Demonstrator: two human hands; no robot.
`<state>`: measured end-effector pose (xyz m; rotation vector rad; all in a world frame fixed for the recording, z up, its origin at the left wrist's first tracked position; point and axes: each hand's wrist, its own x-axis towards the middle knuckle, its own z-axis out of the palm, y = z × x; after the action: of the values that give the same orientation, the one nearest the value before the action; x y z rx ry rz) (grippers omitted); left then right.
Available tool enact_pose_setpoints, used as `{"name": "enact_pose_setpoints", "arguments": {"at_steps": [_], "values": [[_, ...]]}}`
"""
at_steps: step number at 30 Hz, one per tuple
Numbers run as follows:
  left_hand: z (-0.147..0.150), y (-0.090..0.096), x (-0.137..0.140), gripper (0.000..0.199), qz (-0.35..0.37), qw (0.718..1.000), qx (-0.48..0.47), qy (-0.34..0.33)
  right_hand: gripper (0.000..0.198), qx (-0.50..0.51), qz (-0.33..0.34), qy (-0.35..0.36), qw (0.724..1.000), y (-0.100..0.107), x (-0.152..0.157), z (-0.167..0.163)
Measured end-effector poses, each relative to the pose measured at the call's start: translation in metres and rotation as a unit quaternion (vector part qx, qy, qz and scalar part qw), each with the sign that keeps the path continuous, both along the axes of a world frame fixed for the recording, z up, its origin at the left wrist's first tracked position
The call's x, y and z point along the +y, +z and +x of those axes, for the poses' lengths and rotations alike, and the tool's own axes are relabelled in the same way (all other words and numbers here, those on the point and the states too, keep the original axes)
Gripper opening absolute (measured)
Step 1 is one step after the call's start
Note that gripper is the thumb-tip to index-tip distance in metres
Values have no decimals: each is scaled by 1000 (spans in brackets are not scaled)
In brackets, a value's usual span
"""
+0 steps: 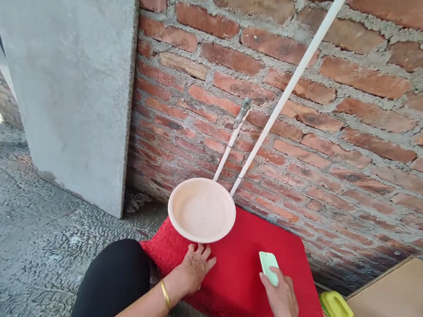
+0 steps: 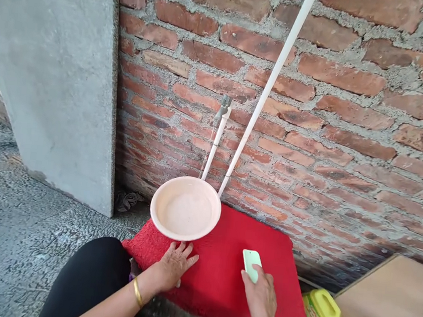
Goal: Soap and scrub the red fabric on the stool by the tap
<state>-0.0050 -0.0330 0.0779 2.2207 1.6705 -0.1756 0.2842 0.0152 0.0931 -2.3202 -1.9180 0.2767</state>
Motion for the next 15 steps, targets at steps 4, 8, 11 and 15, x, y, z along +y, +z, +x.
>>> {"name": "enact_pose_setpoints", "arguments": {"at_steps": [4,8,11,15], "values": [[-1,-2,-1,91,2,1000,4,-3,37,41,35,91,994,-5,3,-53],[-2,-5,-3,91,10,1000,7,0,34,54,42,146,987,-9,9,-80],[-2,-4,-4,91,14,1000,7,0,37,35,13,97,995,-7,14,-57],[0,2,-4,89,17,1000,12,-3,48,-7,-9,-23,1000,0,16,-4]]}}
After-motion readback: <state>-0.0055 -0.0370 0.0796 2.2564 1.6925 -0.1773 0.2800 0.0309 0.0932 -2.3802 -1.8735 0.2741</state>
